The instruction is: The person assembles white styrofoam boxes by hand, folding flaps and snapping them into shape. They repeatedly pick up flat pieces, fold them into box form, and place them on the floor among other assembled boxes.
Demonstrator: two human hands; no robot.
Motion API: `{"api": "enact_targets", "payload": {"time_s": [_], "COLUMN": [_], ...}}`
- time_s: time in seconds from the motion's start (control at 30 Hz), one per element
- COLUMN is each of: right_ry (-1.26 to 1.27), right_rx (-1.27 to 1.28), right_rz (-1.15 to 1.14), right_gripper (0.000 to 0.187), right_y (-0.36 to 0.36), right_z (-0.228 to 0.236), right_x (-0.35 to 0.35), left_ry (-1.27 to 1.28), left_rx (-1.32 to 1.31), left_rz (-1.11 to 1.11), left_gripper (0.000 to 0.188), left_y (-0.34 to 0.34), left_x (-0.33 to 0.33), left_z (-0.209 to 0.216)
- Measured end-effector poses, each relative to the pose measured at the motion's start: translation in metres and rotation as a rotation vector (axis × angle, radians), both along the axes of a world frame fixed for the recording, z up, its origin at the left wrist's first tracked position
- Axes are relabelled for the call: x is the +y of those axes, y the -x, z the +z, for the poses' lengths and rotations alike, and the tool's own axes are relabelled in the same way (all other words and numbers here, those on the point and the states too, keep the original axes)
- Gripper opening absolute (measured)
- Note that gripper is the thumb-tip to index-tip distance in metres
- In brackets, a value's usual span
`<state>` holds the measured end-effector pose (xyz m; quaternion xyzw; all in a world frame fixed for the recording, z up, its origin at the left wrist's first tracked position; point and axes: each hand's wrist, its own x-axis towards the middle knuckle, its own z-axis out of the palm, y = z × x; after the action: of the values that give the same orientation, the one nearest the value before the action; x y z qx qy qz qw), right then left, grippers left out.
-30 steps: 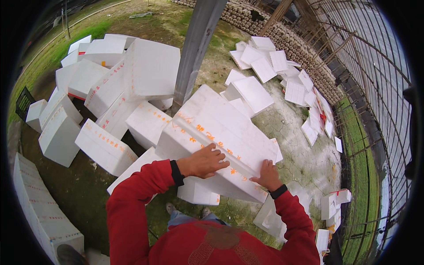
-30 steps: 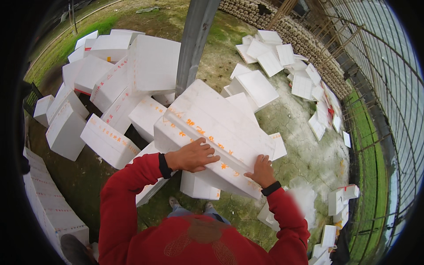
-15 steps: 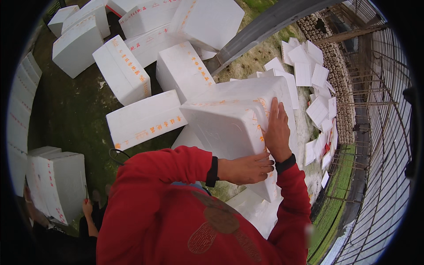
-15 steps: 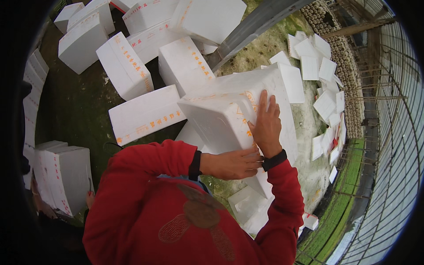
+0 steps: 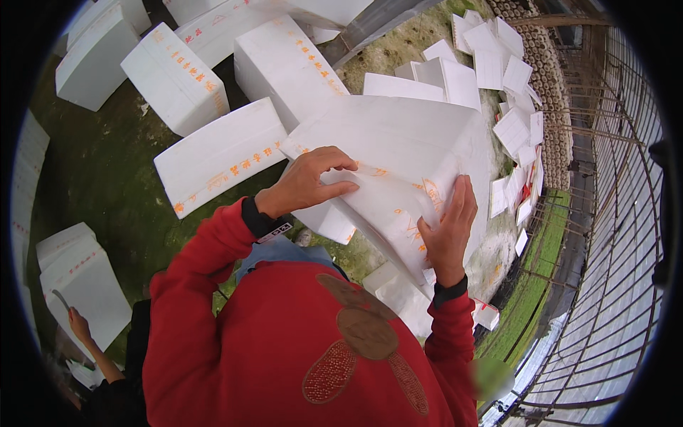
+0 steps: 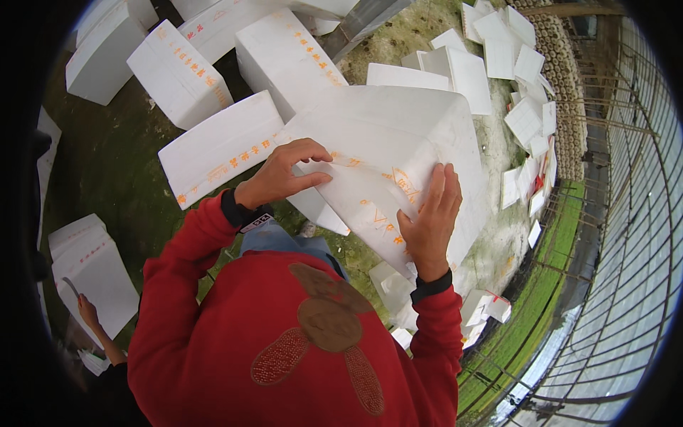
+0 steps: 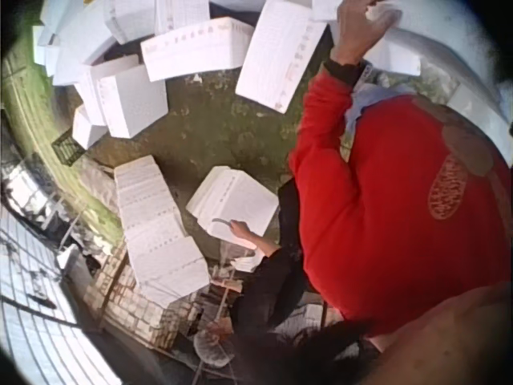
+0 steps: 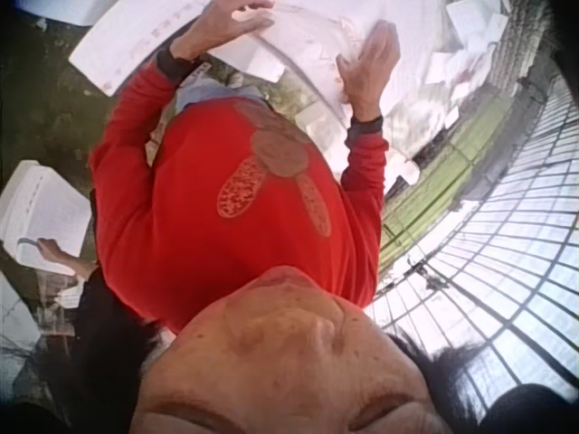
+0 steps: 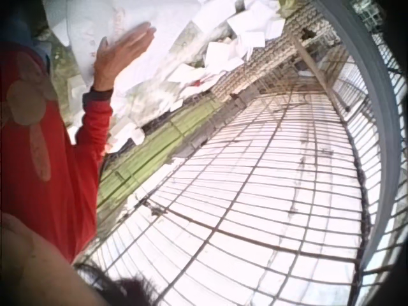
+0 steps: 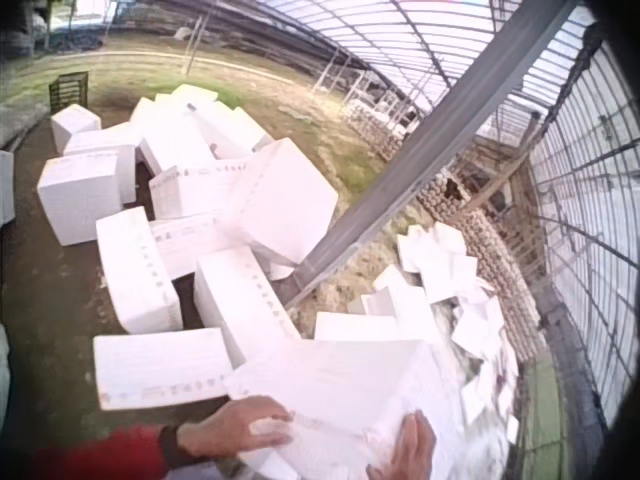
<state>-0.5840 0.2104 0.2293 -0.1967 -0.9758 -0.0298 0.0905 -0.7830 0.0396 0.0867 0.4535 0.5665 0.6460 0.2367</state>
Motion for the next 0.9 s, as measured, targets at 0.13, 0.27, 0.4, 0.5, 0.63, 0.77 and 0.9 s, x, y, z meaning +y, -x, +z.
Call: {"api": "enact_targets", "payload": {"time_s": [0.13,0.27,0.4,0.5,0.63,0.77,0.9], "right_ry": [0.022,0.024,-0.008,-0.024,0.001,0.002,-0.035], "right_rx": [0.018,0.005,0.008,-0.022,-0.036,-0.031,-0.026], "right_rz": [-0.031,-0.012,-0.013,-0.021,0.003,0.014,0.046], "right_gripper": [0.098,0.100,0.105,0.106,0.104,0.103,0.104], "right_y": [-0.003,-0.006,-0.004,-0.001,0.004,0.010,0.017], "right_z": [0.003,0.004,0.003,0.004,0.003,-0.002,-0.005], "right_x": [0.000,0.000,-0.002,-0.004,-0.006,-0.011,-0.017], "left_ry": [-0.073,-0.117,0.002,0.012,0.039,0.178,0.248], "left_rx": [0.296,0.429,0.561,0.548,0.259,0.004,-0.272], "left_rz": [-0.048,-0.110,-0.086,-0.034,-0.052,-0.203,-0.448], "left_gripper": [0.022,0.019,0.013,0.011,0.010,0.008,0.009], "left_y": [0.012,0.015,0.009,0.006,0.009,0.017,0.027], "left_x": [0.021,0.033,0.039,0.037,0.028,0.019,0.015], "left_z": [0.021,0.038,0.050,0.053,0.052,0.049,0.046]}}
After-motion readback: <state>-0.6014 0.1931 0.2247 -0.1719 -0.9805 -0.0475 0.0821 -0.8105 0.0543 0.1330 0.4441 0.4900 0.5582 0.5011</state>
